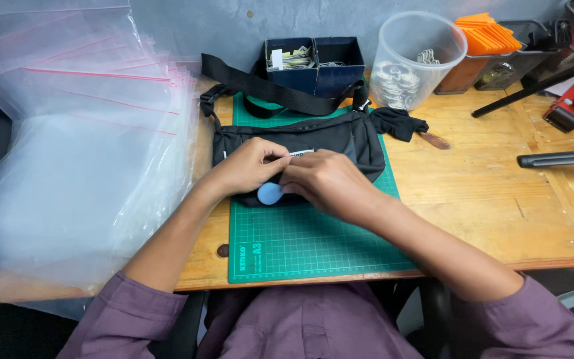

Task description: The person removes a black shoulder bag from a plastic bag and places it on a green cutting mat. They use a small blue brush to clean the exterior of the bag, including the front pocket and the adjustable strap, then set the brush aside.

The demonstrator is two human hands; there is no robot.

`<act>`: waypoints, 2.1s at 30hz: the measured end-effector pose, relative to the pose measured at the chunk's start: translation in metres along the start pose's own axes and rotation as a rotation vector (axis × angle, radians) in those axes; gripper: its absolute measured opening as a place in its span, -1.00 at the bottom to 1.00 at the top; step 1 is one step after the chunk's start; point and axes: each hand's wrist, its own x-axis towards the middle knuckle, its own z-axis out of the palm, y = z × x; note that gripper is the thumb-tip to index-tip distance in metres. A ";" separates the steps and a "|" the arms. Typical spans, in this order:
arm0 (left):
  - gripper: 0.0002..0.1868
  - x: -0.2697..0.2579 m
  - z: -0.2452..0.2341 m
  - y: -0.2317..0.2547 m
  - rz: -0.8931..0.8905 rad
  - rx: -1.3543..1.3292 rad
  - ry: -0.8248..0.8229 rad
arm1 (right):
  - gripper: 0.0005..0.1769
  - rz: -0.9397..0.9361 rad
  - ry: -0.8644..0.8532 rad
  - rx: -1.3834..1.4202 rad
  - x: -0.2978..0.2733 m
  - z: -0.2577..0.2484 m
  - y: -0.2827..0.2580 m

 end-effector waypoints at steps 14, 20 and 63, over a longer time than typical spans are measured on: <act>-0.65 -0.035 -0.022 0.081 -0.034 0.097 -0.113 | -0.86 0.731 -0.535 -0.229 -0.032 -0.130 0.046; -0.41 -0.045 -0.037 0.080 -0.022 0.288 -0.304 | -0.68 0.730 -0.210 0.205 -0.028 -0.121 0.054; -0.47 -0.053 -0.090 0.042 -0.306 0.280 0.480 | -0.82 0.219 -0.560 0.501 0.132 0.019 0.004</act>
